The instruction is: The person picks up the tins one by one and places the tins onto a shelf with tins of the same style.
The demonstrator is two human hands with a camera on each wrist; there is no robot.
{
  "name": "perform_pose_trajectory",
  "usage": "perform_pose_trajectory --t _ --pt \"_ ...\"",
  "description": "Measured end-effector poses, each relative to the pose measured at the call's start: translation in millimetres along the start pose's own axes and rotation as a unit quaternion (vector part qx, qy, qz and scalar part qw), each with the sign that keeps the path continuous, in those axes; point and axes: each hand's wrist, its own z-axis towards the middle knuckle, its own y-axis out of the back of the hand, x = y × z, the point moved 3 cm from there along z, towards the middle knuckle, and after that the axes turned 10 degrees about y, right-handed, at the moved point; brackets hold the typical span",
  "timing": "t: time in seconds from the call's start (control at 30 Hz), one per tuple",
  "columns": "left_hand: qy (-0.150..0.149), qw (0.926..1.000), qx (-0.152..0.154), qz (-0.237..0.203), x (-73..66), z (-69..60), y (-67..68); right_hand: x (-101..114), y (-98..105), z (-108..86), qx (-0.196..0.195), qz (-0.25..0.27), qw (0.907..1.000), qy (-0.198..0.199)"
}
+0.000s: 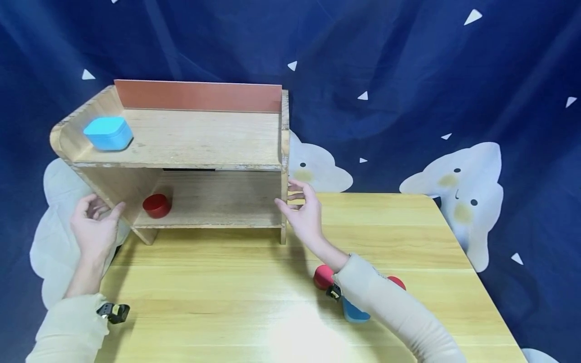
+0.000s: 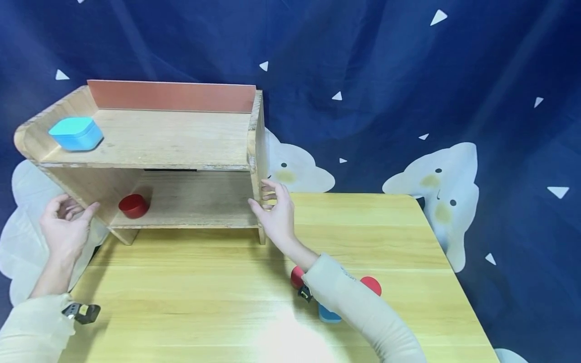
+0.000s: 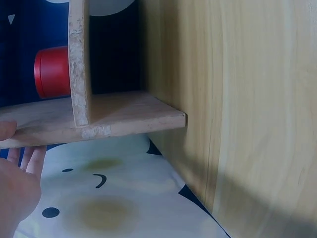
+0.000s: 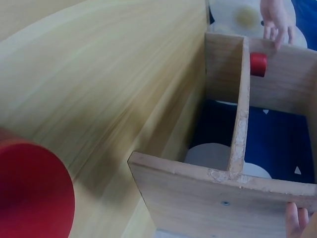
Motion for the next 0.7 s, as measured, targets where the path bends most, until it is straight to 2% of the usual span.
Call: perform_pose_trajectory --t 0.17,0.4,0.57,0.7 --pt "-0.008 1.0000 0.000 -0.001 -2.7 0.0 -0.1 -1.2 -1.7 2.4 0.003 -0.015 0.9998 0.013" --pt "0.000 0.9995 0.011 -0.029 -2.7 0.1 0.7 0.5 -3.0 6.6 -0.002 -0.030 0.9992 0.027" --pt "0.004 0.9994 0.015 -0.030 -3.4 -0.8 1.6 2.1 -3.5 7.3 -0.002 -0.035 0.9991 0.025" --pt "0.010 0.9997 0.016 -0.016 -3.2 -1.2 2.2 2.4 -3.5 6.7 -0.003 -0.034 0.9991 0.025"
